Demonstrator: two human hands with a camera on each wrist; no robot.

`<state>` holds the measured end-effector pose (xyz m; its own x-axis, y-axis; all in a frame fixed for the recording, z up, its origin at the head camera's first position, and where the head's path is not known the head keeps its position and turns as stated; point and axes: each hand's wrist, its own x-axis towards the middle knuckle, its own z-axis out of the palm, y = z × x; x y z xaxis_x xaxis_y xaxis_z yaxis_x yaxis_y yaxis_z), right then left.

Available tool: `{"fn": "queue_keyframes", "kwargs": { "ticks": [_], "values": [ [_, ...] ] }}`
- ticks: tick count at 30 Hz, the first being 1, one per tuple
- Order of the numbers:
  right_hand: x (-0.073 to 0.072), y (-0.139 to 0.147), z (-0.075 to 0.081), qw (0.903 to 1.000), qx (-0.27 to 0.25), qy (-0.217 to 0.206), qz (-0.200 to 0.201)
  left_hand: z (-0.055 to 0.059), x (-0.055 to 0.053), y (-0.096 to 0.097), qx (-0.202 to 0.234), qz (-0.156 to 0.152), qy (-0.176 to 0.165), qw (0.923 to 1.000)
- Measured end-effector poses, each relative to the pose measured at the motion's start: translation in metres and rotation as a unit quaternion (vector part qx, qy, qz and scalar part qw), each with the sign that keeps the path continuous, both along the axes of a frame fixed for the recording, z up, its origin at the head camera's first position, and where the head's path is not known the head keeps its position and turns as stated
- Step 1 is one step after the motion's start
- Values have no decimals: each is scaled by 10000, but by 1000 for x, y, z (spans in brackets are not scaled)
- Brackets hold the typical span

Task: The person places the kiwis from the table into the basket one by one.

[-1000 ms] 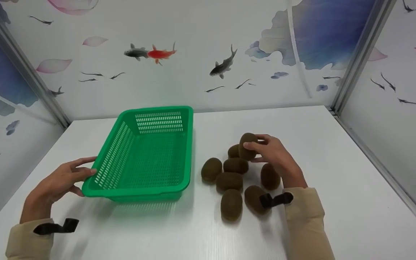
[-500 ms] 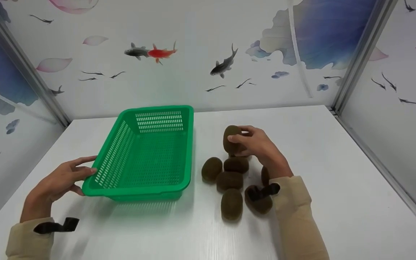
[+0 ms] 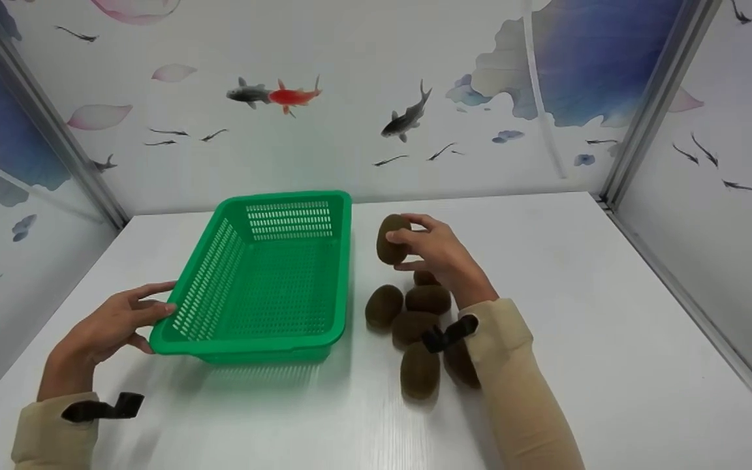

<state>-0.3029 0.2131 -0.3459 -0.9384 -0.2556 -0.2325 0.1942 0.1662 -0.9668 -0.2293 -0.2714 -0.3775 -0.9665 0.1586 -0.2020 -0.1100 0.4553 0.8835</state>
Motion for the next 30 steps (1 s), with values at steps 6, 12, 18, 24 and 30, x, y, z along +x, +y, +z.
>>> {"fn": "queue_keyframes", "kwargs": {
  "ticks": [6,12,18,24,30],
  "values": [
    [-7,-18,10,9999,-98,-60,10,1,-2,1,-31,-14,-1,10000],
    [-16,-39,16,9999,-92,-58,31,1,-3,0,32,-10,-27,10000],
    [-22,-55,19,9998,-165,-30,73,1,-5,2,106,28,-21,9999],
    [-25,-68,17,9998,-146,-90,83,-4,-6,6,197,197,69,9996],
    [-25,-80,13,9997,-173,-161,116,-13,1,7,378,223,182,9989]
  ]
}}
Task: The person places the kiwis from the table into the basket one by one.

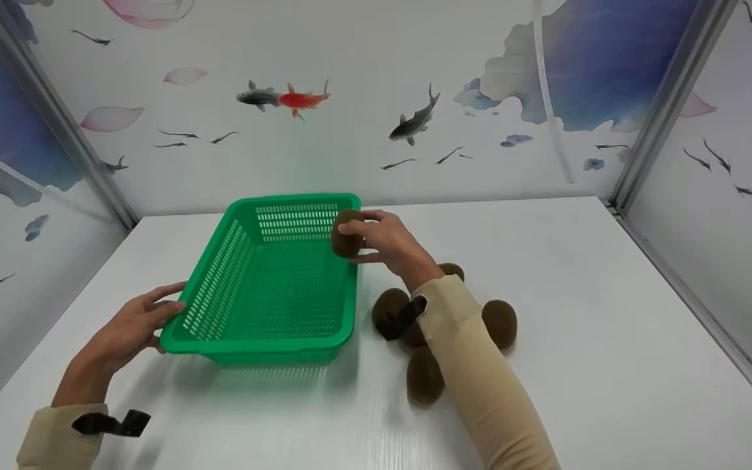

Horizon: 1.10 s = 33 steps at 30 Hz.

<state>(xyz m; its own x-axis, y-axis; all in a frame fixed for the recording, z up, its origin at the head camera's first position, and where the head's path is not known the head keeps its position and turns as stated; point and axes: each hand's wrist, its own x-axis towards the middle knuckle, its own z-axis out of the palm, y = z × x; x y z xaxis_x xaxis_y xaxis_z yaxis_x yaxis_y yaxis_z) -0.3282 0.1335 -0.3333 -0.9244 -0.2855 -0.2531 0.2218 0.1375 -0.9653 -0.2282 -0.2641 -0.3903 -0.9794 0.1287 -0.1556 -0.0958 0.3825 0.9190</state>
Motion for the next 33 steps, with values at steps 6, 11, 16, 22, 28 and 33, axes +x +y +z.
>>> {"fn": "queue_keyframes", "kwargs": {
  "ticks": [6,11,16,22,28,33],
  "values": [
    [-3,-9,-3,9998,-198,24,22,-4,3,-3,255,-102,-62,9996],
    [-6,-15,-4,9997,-230,70,41,-3,-2,-3,499,-235,-98,9984],
    [-9,-24,-2,9992,-389,51,53,-3,-4,-4,511,-304,-116,9982],
    [-14,-38,0,9984,-561,-23,-2,-4,-4,-6,464,-236,-127,9986],
    [-24,-52,2,9967,-785,-118,-196,-5,-5,-6,490,-194,-126,9985],
    [-30,-65,0,9940,-1041,-248,-243,-5,-5,-8,469,-227,-109,9986]
  ]
}}
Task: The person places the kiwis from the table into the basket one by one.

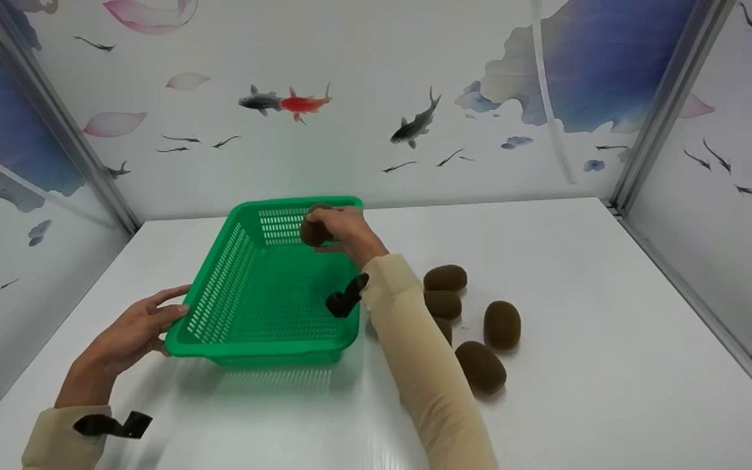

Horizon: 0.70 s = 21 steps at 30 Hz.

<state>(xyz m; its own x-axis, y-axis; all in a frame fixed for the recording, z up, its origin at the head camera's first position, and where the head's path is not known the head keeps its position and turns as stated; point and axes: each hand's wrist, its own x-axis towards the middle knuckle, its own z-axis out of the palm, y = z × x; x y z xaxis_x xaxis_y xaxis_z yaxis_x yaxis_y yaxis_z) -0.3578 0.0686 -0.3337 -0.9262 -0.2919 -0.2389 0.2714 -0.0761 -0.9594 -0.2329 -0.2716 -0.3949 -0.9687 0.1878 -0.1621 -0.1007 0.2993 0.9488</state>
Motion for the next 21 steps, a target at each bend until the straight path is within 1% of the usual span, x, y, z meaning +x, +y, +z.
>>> {"fn": "queue_keyframes", "kwargs": {
  "ticks": [4,9,17,21],
  "values": [
    [-6,-8,-4,9997,-218,-60,-47,1,0,1,-65,16,-37,10000],
    [-15,-21,-11,9991,-333,-232,-143,3,1,2,-92,-23,-33,9999],
    [-21,-35,-25,9987,39,-481,-148,2,4,1,-104,9,-8,9999],
    [-22,-36,-33,9975,360,-548,-254,1,4,1,-105,-18,-10,9999]
  ]
}}
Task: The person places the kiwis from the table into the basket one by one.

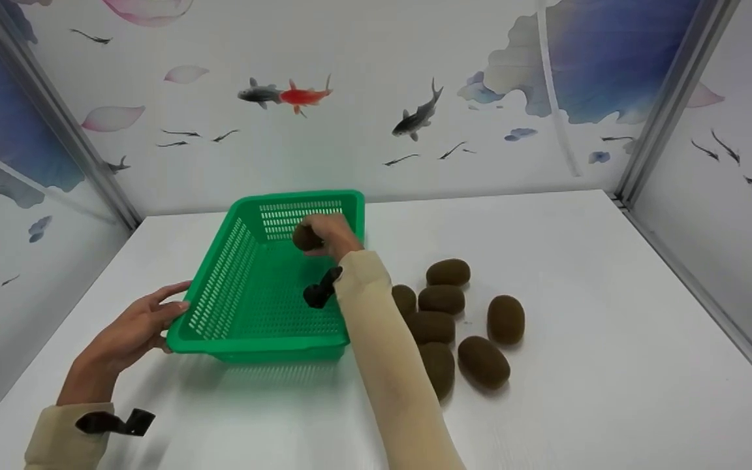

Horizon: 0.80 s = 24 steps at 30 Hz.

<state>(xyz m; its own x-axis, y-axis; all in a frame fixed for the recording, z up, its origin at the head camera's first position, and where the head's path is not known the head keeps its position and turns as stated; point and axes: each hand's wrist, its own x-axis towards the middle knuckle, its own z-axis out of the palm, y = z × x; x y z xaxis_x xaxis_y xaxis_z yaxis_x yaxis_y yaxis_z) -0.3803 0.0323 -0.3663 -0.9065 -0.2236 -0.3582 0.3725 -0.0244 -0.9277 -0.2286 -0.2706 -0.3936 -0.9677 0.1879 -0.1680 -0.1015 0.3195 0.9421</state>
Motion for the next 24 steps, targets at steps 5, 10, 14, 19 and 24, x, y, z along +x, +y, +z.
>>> {"fn": "queue_keyframes", "kwargs": {
  "ticks": [5,10,14,19,24],
  "values": [
    [-2,0,-7,9994,313,-142,-54,0,0,0,-1,-7,-17,10000],
    [-1,1,-8,9984,551,-145,-33,-1,-1,0,15,12,-13,10000],
    [-1,2,-7,9976,675,-151,6,-1,-1,0,46,50,-28,10000],
    [0,3,-7,9969,771,-131,82,1,-1,-1,60,24,-3,10000],
    [1,5,-8,9855,1558,392,545,2,-2,0,59,67,36,10000]
  ]
}}
